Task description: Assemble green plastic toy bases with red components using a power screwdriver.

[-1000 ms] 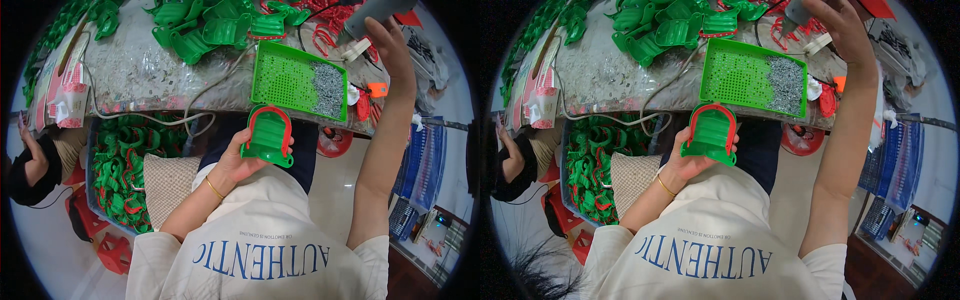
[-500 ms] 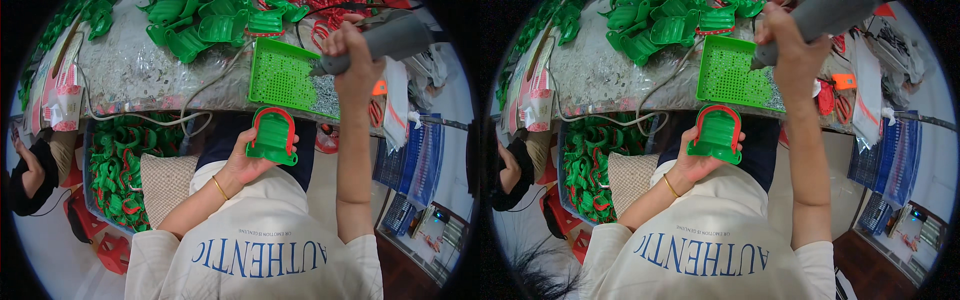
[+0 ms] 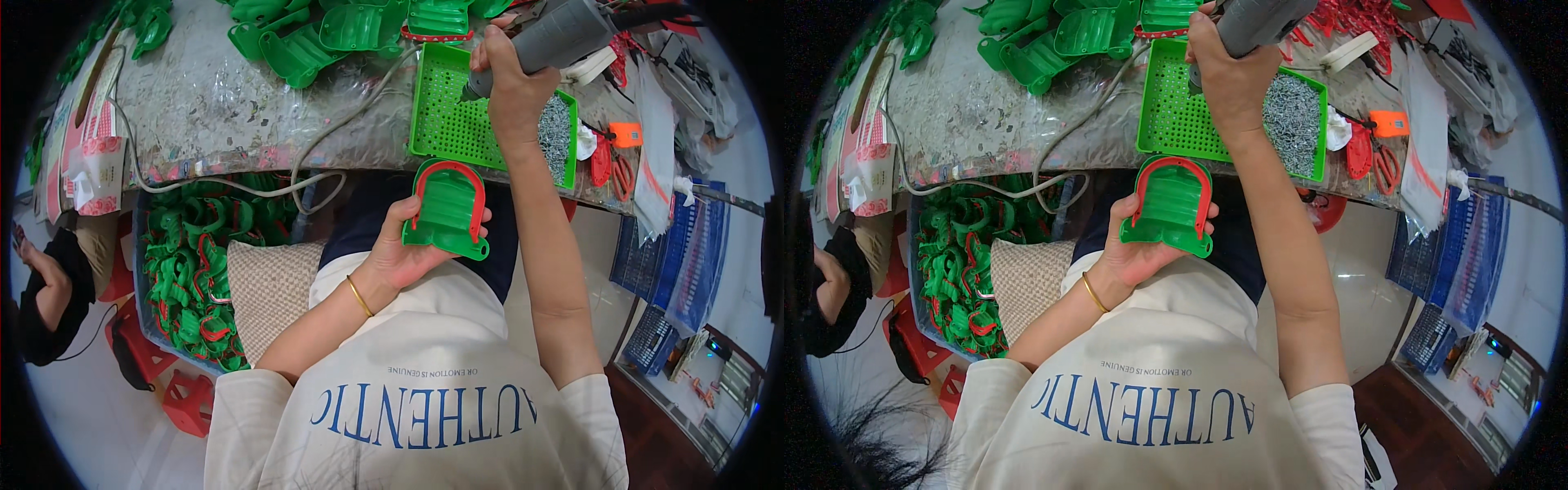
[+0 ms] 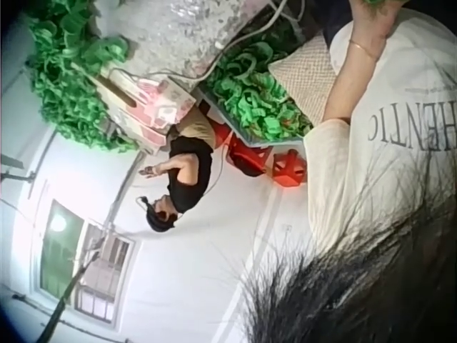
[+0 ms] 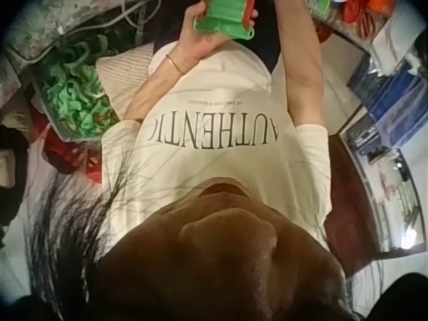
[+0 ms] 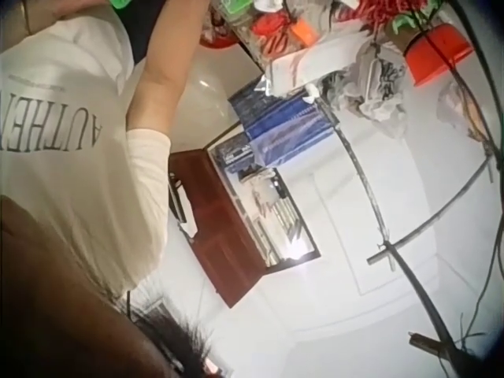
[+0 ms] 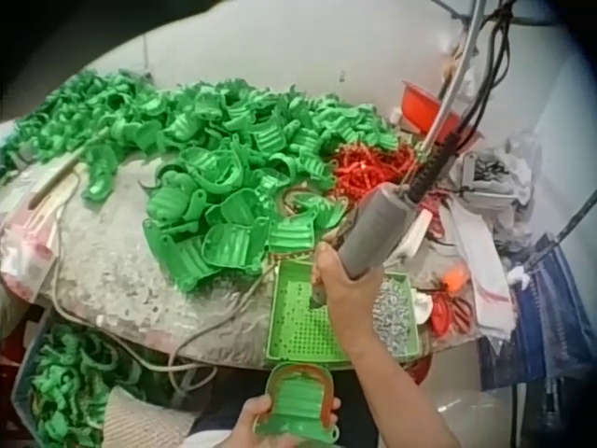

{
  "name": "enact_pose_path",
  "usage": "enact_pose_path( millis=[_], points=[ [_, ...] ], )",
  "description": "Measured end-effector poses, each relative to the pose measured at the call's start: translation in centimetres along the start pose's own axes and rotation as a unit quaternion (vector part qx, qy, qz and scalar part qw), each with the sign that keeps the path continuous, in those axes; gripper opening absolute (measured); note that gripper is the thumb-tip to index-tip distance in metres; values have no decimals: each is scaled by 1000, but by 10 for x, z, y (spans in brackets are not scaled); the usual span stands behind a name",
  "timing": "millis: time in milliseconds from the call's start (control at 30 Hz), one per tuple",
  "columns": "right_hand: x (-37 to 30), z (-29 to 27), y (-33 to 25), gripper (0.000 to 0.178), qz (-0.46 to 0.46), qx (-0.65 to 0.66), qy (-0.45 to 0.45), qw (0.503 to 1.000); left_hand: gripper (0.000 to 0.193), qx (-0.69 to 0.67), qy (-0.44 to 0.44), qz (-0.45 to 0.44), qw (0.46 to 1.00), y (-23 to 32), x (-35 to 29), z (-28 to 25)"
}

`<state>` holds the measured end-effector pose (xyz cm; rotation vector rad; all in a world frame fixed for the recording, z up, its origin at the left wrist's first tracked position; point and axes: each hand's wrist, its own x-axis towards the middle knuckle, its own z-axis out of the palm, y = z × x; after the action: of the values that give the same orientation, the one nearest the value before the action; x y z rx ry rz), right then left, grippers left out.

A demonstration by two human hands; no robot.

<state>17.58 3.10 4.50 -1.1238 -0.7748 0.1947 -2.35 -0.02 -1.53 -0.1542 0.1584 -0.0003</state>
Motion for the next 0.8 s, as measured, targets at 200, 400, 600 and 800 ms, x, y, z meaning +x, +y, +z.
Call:
enact_pose_path(
  millis=[200, 400, 600, 800],
  points=[
    [-2, -2, 6, 8, 4, -7, 2, 1000, 73, 4, -3, 8, 1000, 0, 1, 0],
    [-2, -1, 7, 7, -10, -12, 7, 1000, 73, 1, -10, 5, 1000, 2, 2, -2],
    [-5, -1, 2, 16, 15, -34, 19, 999, 73, -3, -4, 9, 1000, 3, 1, -2],
    [-8, 2, 3, 14, 10, -44, 44, 998, 73, -13, -6, -2, 1000, 4, 1, -6]
  ],
)
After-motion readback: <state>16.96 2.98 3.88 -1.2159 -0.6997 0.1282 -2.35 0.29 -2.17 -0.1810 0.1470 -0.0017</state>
